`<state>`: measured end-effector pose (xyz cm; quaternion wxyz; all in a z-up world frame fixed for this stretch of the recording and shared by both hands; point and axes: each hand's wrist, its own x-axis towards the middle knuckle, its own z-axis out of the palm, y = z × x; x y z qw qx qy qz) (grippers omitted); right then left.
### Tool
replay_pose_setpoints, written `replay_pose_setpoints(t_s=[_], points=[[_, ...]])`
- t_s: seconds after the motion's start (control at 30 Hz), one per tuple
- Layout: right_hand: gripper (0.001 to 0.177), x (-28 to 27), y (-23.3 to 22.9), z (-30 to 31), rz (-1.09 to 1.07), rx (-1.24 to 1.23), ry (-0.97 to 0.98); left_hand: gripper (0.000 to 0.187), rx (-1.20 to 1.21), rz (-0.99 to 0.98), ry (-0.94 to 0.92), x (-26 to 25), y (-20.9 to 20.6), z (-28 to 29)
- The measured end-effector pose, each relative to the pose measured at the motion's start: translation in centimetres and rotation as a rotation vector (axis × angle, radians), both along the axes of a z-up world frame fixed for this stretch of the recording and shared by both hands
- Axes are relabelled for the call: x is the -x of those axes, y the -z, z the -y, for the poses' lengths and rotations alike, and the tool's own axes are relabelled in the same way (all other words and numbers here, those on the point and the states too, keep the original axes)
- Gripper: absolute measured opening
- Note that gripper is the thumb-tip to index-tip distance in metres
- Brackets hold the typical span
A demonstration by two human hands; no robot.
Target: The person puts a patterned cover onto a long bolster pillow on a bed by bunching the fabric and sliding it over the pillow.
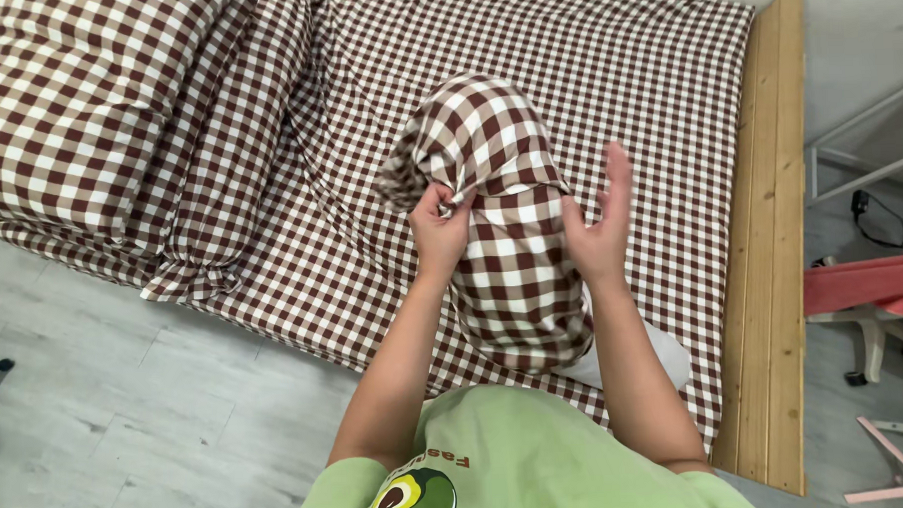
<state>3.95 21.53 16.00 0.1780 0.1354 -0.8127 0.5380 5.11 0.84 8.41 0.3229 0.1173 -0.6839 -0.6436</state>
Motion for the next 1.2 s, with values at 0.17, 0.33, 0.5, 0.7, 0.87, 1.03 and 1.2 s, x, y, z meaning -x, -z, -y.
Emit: replay_pose_setpoints(t_s=[0.17,0.33,0.5,0.7,0.87,1.03,1.2], points=[[0.042,1.2,0.0,3.3,-0.415,-0.493,-0.082,0.036,-0.023,-0.028,0.040,-0.1,-1.1,-0.6],[0.007,1.6,4.6,3.0,-0.263,-0.275,-0.091,0.075,0.427,-0.316,-0.372,-1.0,-3.3,-1.2],[0.023,1.3,9.8,1.7,0.071,-0.329,-0.211,0.043,0.278,0.211,0.062,0.9,3.5,-0.9],[0.081,2.6,18.6,1.4,0.049,-0.402,-0.361,0.034,0.415,0.417,0.104,0.4,12.4,-0.3],[0.039,1.6,25.5,2.2,0.091,-0.671,-0.376,0.042,0.693,0.581,0.039,-2.4,12.2,0.4],[0.028,0.5,22.2,4.0,-0.187,-0.718,-0.420,0.045,0.742,0.416,0.246,-3.4,14.0,1.0],[0.042,1.9,22.7,5.4,-0.052,-0.260,-0.389,0.023,0.633,0.543,0.160,-4.4,15.8,2.7]])
